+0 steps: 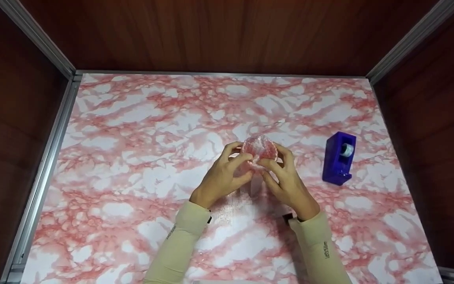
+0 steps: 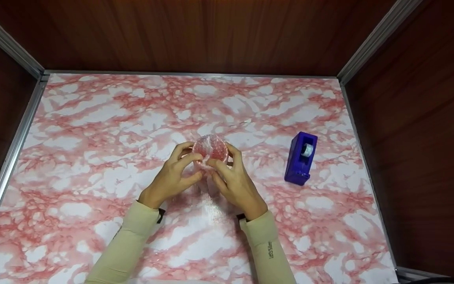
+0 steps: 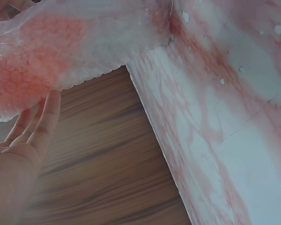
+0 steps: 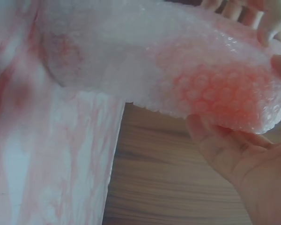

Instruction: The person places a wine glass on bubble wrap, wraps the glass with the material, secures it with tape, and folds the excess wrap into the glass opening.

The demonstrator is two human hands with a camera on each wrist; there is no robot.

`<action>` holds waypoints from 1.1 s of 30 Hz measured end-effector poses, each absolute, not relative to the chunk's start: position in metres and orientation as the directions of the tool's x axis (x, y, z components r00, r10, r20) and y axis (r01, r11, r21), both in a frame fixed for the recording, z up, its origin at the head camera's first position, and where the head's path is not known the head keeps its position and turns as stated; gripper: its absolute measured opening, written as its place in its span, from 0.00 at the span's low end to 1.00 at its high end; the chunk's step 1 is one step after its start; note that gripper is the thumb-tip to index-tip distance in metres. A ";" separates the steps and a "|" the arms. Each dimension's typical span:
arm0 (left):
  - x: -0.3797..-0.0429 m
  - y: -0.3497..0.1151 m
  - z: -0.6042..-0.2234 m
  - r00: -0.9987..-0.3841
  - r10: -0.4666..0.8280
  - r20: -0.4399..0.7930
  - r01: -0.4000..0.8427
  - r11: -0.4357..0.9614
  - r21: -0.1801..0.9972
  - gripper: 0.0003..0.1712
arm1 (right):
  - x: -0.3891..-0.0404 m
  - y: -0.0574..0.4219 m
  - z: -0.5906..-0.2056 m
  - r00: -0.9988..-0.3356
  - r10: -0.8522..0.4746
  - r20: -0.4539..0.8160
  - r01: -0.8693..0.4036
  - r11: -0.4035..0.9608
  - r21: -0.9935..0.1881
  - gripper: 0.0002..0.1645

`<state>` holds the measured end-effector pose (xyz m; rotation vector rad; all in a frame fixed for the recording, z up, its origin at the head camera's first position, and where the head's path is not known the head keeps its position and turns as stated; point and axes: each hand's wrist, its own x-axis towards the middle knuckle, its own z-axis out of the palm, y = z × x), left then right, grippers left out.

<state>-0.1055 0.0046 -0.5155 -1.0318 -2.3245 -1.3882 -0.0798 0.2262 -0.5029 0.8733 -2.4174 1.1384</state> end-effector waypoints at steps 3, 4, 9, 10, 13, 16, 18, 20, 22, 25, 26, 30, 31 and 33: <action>-0.105 0.004 -0.515 -0.731 0.450 0.514 0.671 0.335 0.662 0.21 | -0.079 0.224 -0.500 -0.778 -0.382 0.499 -0.628 0.505 -0.592 0.16; -0.104 0.004 -0.515 -0.734 0.452 0.506 0.669 0.353 0.655 0.23 | -0.078 0.224 -0.499 -0.781 -0.382 0.494 -0.625 0.508 -0.593 0.14; -0.105 0.002 -0.512 -0.742 0.471 0.478 0.664 0.409 0.626 0.39 | -0.077 0.222 -0.495 -0.788 -0.386 0.479 -0.615 0.529 -0.585 0.12; -0.106 0.002 -0.511 -0.742 0.475 0.473 0.663 0.413 0.625 0.42 | -0.077 0.222 -0.495 -0.790 -0.386 0.477 -0.613 0.533 -0.584 0.12; -0.108 0.001 -0.509 -0.746 0.486 0.455 0.655 0.413 0.633 0.44 | -0.076 0.222 -0.494 -0.795 -0.383 0.470 -0.606 0.538 -0.586 0.12; -0.108 0.001 -0.508 -0.751 0.493 0.439 0.647 0.417 0.638 0.41 | -0.075 0.222 -0.495 -0.796 -0.387 0.465 -0.604 0.533 -0.592 0.12; -0.109 0.001 -0.507 -0.757 0.496 0.425 0.639 0.428 0.639 0.40 | -0.075 0.223 -0.495 -0.794 -0.391 0.465 -0.607 0.533 -0.590 0.13; -0.109 0.002 -0.505 -0.768 0.492 0.409 0.626 0.448 0.638 0.39 | -0.075 0.223 -0.495 -0.792 -0.396 0.466 -0.611 0.537 -0.582 0.15; -0.108 0.003 -0.502 -0.778 0.488 0.396 0.616 0.469 0.633 0.39 | -0.076 0.223 -0.494 -0.790 -0.400 0.465 -0.613 0.547 -0.571 0.19; -0.107 0.004 -0.498 -0.783 0.486 0.387 0.613 0.500 0.612 0.39 | -0.076 0.224 -0.493 -0.795 -0.399 0.457 -0.604 0.580 -0.546 0.31; -0.107 0.004 -0.497 -0.782 0.487 0.389 0.616 0.508 0.602 0.39 | -0.077 0.224 -0.493 -0.799 -0.397 0.451 -0.598 0.594 -0.537 0.34; -0.106 0.005 -0.495 -0.775 0.491 0.398 0.628 0.524 0.575 0.39 | -0.078 0.224 -0.489 -0.829 -0.387 0.404 -0.555 0.659 -0.508 0.43; -0.106 0.006 -0.495 -0.773 0.491 0.401 0.630 0.524 0.573 0.39 | -0.078 0.224 -0.487 -0.836 -0.385 0.392 -0.545 0.668 -0.506 0.44; -0.106 0.006 -0.495 -0.771 0.490 0.406 0.633 0.524 0.569 0.38 | -0.079 0.223 -0.485 -0.842 -0.384 0.378 -0.535 0.680 -0.502 0.45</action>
